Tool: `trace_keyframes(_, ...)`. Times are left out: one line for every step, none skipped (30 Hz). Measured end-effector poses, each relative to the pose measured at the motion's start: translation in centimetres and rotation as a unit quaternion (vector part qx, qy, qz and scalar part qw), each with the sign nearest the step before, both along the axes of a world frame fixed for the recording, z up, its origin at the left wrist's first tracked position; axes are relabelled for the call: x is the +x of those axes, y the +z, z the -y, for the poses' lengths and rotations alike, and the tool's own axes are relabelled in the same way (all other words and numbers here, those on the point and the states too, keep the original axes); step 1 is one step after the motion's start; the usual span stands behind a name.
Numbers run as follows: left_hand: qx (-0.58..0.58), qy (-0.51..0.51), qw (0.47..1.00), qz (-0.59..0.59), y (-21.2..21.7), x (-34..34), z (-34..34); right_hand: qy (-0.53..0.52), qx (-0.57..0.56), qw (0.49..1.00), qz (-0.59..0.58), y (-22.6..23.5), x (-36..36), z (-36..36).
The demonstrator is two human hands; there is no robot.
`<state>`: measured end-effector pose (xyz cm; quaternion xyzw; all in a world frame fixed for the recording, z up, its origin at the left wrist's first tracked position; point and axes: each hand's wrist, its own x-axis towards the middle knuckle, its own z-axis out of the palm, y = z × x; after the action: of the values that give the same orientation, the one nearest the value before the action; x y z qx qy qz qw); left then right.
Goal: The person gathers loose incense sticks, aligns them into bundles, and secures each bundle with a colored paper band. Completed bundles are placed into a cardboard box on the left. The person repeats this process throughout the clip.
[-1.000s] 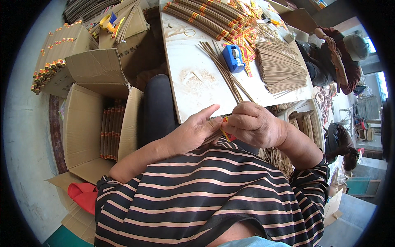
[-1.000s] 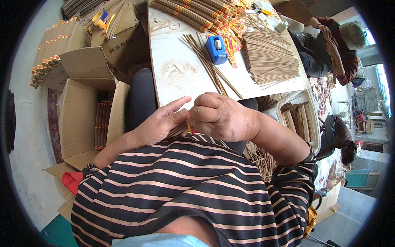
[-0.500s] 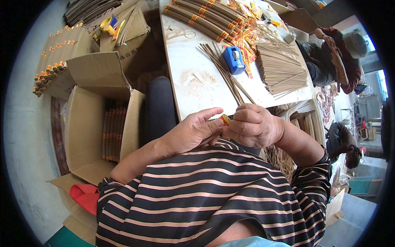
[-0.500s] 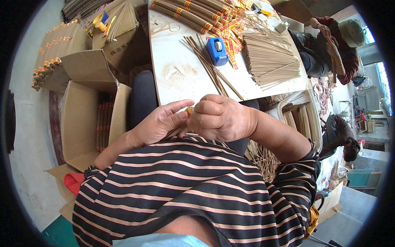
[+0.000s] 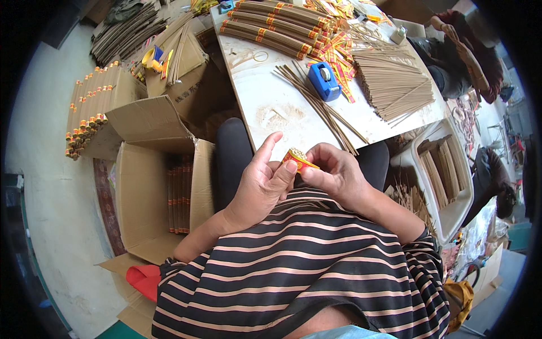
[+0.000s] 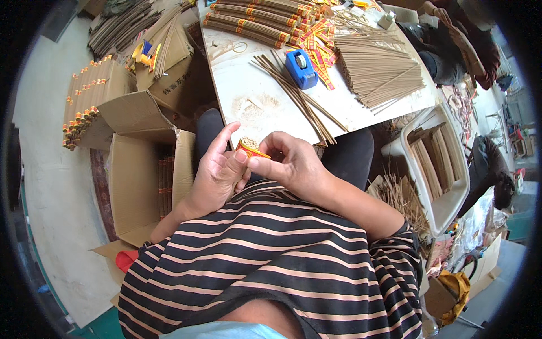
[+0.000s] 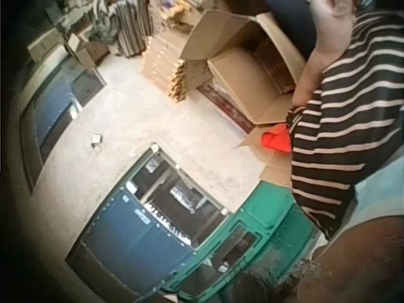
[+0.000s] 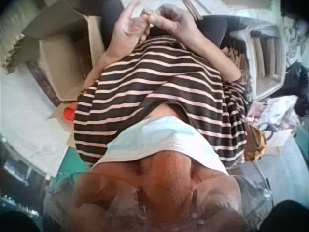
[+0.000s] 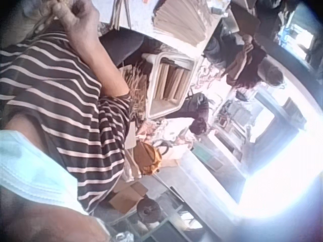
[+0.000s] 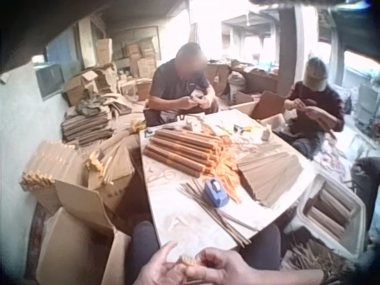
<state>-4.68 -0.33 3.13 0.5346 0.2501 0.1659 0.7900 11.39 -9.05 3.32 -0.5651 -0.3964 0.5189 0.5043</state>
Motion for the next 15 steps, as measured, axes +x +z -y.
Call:
trace_keyframes(-0.003,0.001,1.0,0.003,0.1,0.1,0.1,0.0,0.001,1.0,0.008,-0.1,-0.1,-0.2)
trace_keyframes(-0.006,0.003,1.0,0.009,0.1,0.1,0.2,0.002,0.001,1.0,0.017,-0.3,0.0,-0.4)
trace_keyframes(-0.013,0.0,1.0,0.013,-0.1,0.1,0.2,0.007,0.031,0.999,0.005,-0.4,-0.1,-0.5)
trace_keyframes(-0.019,-0.002,1.0,0.018,-0.6,0.1,0.0,0.012,0.061,0.998,-0.007,-0.5,-0.1,-0.5)
trace_keyframes(-0.027,-0.003,0.999,0.025,-0.8,0.2,-0.1,0.018,0.09,0.996,-0.016,-0.5,0.1,-0.6)
trace_keyframes(-0.03,-0.013,0.999,0.026,-0.7,0.3,-0.2,0.014,0.11,0.994,0.012,-0.8,0.2,-0.6)
trace_keyframes(-0.033,-0.022,0.999,0.027,-0.5,0.3,-0.3,0.011,0.129,0.991,0.04,-1.4,0.3,-0.7)
trace_keyframes(-0.036,-0.031,0.998,0.028,-0.4,0.3,-0.4,0.009,0.148,0.987,0.069,-1.7,0.4,-0.8)
trace_keyframes(-0.038,-0.04,0.998,0.027,-0.4,0.4,-0.5,0.007,0.16,0.984,0.075,-1.7,0.5,-0.8)
trace_keyframes(-0.041,-0.05,0.998,0.026,-0.3,0.4,-0.6,0.006,0.171,0.982,0.081,-1.8,0.6,-0.8)
trace_keyframes(-0.043,-0.058,0.997,0.025,-0.3,0.3,-0.6,0.006,0.183,0.979,0.088,-1.8,0.7,-0.8)
trace_keyframes(-0.047,-0.066,0.996,0.026,-0.2,0.4,-0.6,0.011,0.199,0.974,0.108,-1.9,0.9,-0.8)
trace_keyframes(-0.051,-0.074,0.996,0.028,-0.1,0.5,-0.6,0.016,0.215,0.968,0.128,-1.9,1.1,-0.9)
trace_keyframes(-0.056,-0.081,0.995,0.03,-0.1,0.6,-0.7,0.021,0.231,0.961,0.149,-1.9,1.4,-0.9)
trace_keyframes(-0.063,-0.085,0.994,0.029,-0.1,0.6,-0.7,0.019,0.237,0.959,0.154,-2.1,1.5,-1.0)
